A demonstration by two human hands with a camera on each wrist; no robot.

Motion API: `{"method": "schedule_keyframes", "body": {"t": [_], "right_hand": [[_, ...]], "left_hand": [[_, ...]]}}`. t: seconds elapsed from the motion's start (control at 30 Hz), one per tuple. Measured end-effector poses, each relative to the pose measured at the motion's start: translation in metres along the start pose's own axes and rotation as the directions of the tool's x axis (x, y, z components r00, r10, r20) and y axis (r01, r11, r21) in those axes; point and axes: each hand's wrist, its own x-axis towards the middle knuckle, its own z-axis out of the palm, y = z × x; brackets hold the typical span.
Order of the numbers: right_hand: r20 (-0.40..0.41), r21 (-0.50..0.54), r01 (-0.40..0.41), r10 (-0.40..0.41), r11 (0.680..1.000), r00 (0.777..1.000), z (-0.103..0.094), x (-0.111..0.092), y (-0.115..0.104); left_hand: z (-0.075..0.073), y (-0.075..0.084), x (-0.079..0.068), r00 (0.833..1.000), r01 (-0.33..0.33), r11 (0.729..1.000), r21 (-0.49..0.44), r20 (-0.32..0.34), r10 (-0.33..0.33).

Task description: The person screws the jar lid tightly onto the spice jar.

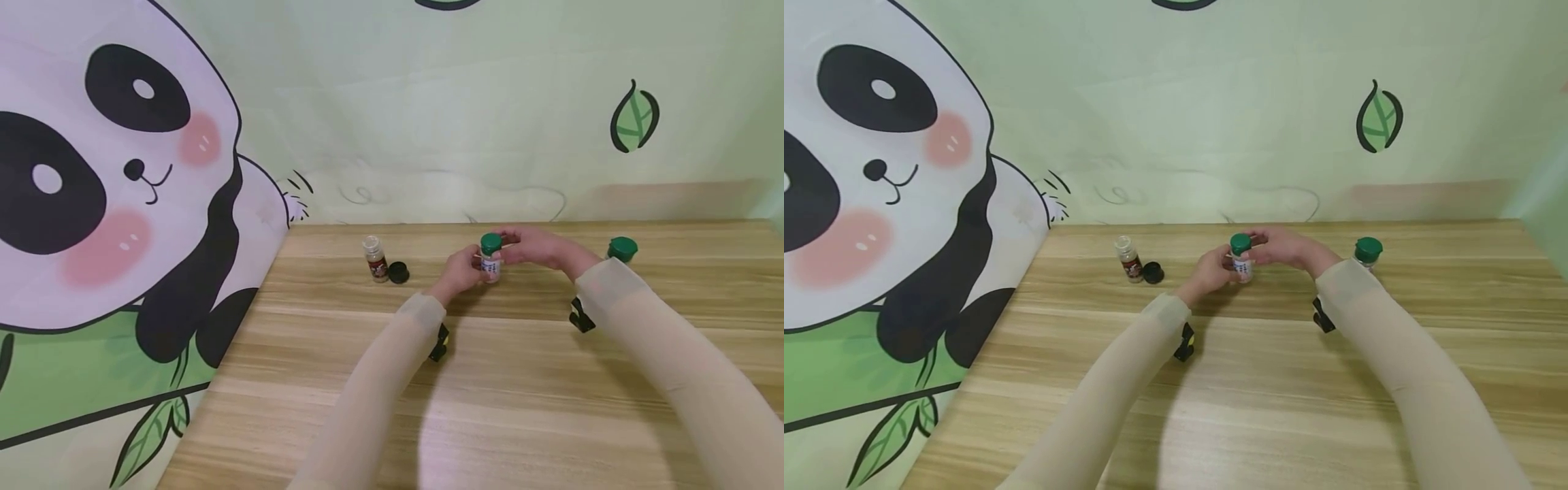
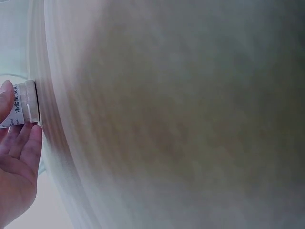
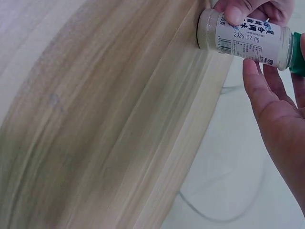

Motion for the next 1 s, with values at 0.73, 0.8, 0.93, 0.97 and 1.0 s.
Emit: {"method": "schedule_keyframes", "body": {"t": [0.73,0.8,0.93,0.97,1.0], "right_hand": [[-0.196,-0.017,0.036,-0.039,0.999,0.980,0.018,0.000,0.001],[-0.204,-0.021,0.042,-0.045,0.999,0.978,0.019,0.001,0.001],[-0.229,-0.029,0.047,-0.053,0.998,0.972,0.021,0.000,0.002],[-0.235,-0.032,0.050,-0.056,0.998,0.970,0.022,0.000,0.001],[-0.239,-0.030,0.048,-0.054,0.998,0.969,0.023,0.000,0.001]], "left_hand": [[-0.001,0.001,-0.001,1.000,-0.006,1.000,0.007,0.015,0.006],[-0.001,0.001,-0.001,1.000,-0.006,1.000,0.002,0.015,0.006],[-0.001,0.000,-0.001,1.000,-0.004,1.000,0.001,0.018,0.004],[-0.001,0.000,-0.001,1.000,-0.003,1.000,0.003,0.018,0.003],[-0.001,0.000,0.000,1.000,-0.003,1.000,0.001,0.018,0.003]]}}
